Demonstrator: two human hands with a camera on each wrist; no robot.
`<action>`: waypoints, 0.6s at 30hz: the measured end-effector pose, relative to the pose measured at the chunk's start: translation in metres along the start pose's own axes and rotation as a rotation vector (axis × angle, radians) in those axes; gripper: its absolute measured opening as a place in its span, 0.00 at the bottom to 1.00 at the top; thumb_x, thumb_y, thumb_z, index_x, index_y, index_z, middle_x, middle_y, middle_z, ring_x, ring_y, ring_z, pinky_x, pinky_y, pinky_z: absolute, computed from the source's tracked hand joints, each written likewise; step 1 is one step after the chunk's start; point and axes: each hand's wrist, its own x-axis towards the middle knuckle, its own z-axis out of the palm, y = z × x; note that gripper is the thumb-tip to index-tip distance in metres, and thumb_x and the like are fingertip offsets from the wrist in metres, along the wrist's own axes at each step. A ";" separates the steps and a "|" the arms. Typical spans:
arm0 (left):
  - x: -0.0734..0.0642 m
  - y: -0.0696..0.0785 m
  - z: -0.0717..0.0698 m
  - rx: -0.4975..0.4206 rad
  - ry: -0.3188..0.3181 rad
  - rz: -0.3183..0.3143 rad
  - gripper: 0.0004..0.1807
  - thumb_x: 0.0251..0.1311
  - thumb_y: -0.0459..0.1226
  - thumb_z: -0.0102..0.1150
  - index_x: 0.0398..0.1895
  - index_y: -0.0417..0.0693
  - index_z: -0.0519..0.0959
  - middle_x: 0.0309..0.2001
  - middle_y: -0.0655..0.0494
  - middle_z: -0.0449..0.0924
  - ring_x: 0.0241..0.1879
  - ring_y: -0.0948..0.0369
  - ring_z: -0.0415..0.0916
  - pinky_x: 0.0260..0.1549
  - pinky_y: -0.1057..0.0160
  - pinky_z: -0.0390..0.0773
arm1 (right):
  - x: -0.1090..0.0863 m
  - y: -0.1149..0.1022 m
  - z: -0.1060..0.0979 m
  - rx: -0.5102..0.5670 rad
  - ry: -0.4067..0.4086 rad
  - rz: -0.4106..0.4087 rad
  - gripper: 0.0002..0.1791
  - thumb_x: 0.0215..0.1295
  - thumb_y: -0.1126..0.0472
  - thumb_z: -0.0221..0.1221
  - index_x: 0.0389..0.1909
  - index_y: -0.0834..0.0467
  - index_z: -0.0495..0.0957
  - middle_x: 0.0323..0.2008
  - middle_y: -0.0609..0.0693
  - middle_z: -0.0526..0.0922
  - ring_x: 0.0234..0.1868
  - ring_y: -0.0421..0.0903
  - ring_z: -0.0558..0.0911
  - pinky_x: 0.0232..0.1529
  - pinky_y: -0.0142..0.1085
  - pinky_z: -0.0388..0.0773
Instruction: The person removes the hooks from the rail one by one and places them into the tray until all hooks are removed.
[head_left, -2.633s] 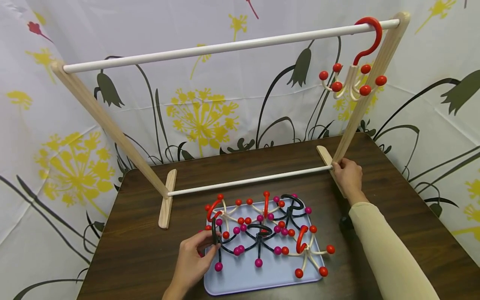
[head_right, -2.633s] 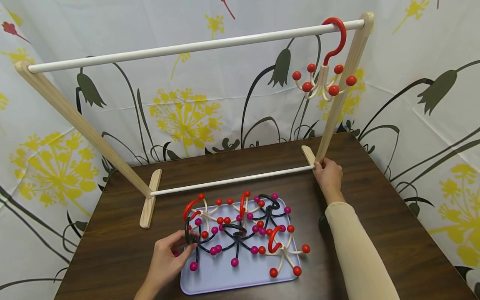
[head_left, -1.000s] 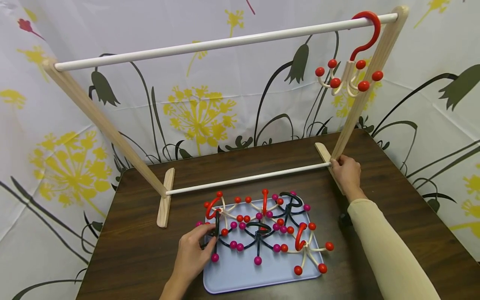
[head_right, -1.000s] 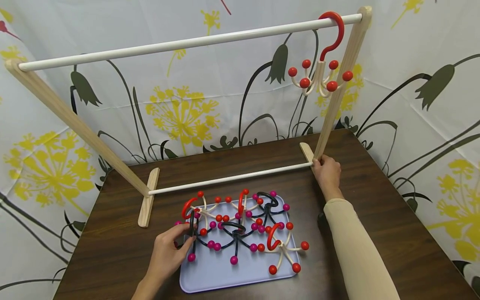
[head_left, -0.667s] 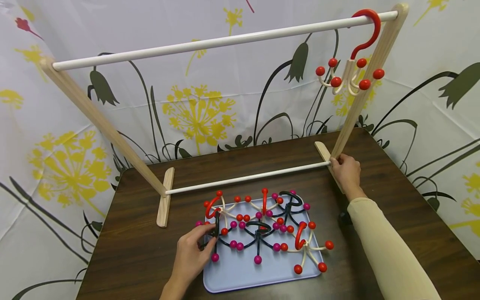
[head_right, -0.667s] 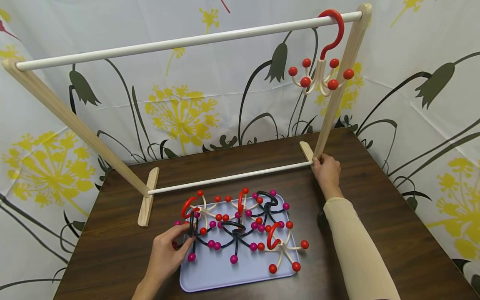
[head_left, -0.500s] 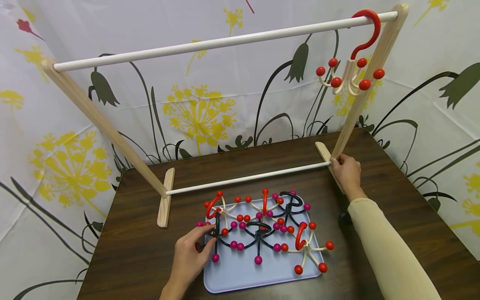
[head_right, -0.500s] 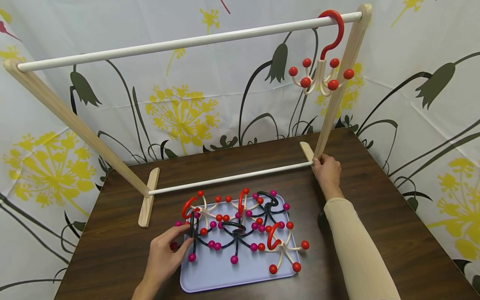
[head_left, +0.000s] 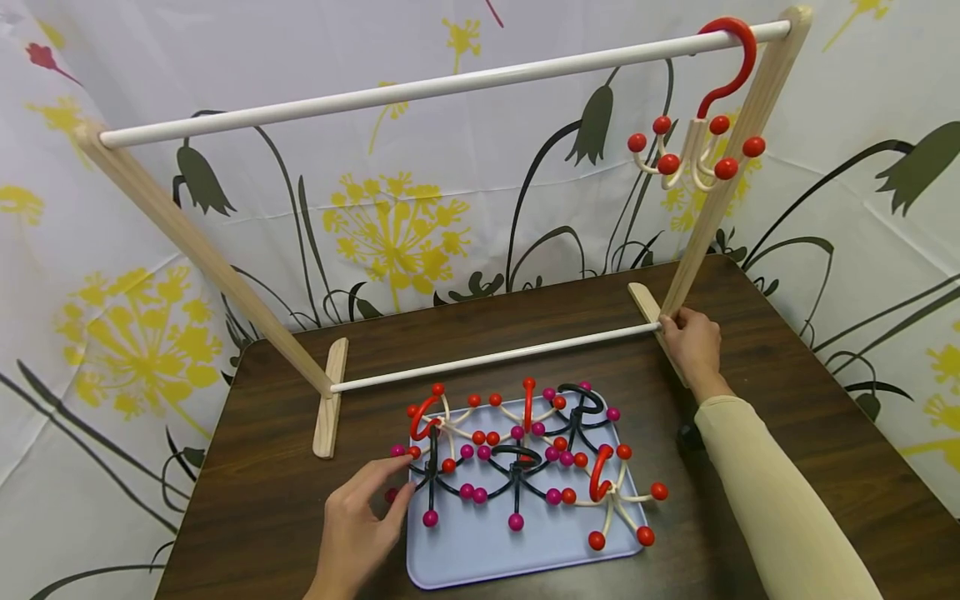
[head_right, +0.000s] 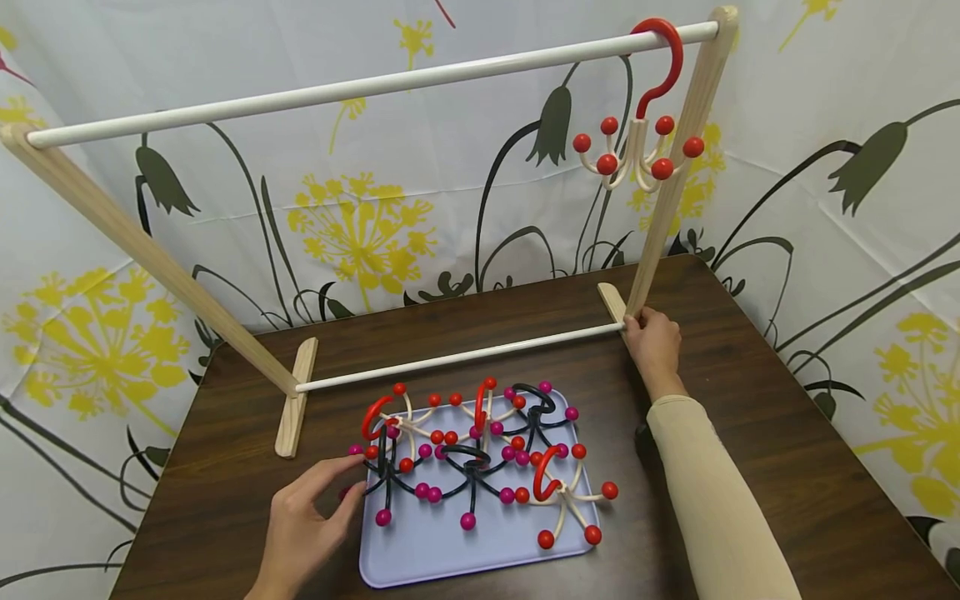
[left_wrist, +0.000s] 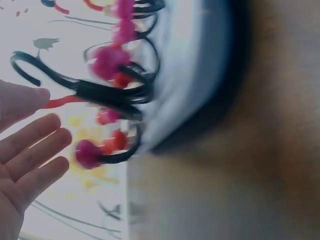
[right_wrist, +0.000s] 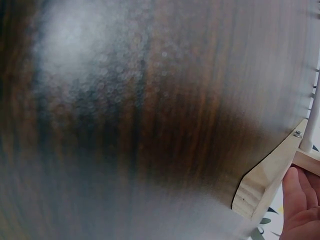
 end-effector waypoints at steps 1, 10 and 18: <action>0.003 0.001 -0.003 -0.001 -0.002 0.034 0.21 0.46 0.24 0.67 0.46 0.48 0.84 0.43 0.61 0.84 0.41 0.61 0.83 0.46 0.79 0.73 | 0.000 0.000 0.000 0.000 0.000 0.001 0.16 0.71 0.54 0.55 0.36 0.64 0.81 0.33 0.61 0.84 0.35 0.58 0.77 0.38 0.50 0.72; 0.044 0.025 -0.034 -0.164 -0.056 0.255 0.31 0.39 0.18 0.47 0.48 0.48 0.83 0.43 0.56 0.85 0.38 0.65 0.79 0.33 0.73 0.74 | 0.002 0.000 0.000 0.008 -0.005 0.016 0.16 0.71 0.54 0.55 0.38 0.64 0.81 0.37 0.62 0.85 0.38 0.60 0.78 0.43 0.53 0.73; 0.112 0.076 -0.040 -0.279 0.008 0.386 0.20 0.51 0.22 0.58 0.47 0.42 0.83 0.43 0.52 0.85 0.40 0.58 0.82 0.47 0.70 0.78 | -0.001 -0.002 -0.001 0.017 -0.013 0.022 0.15 0.71 0.55 0.55 0.40 0.64 0.81 0.37 0.62 0.85 0.39 0.60 0.78 0.44 0.54 0.73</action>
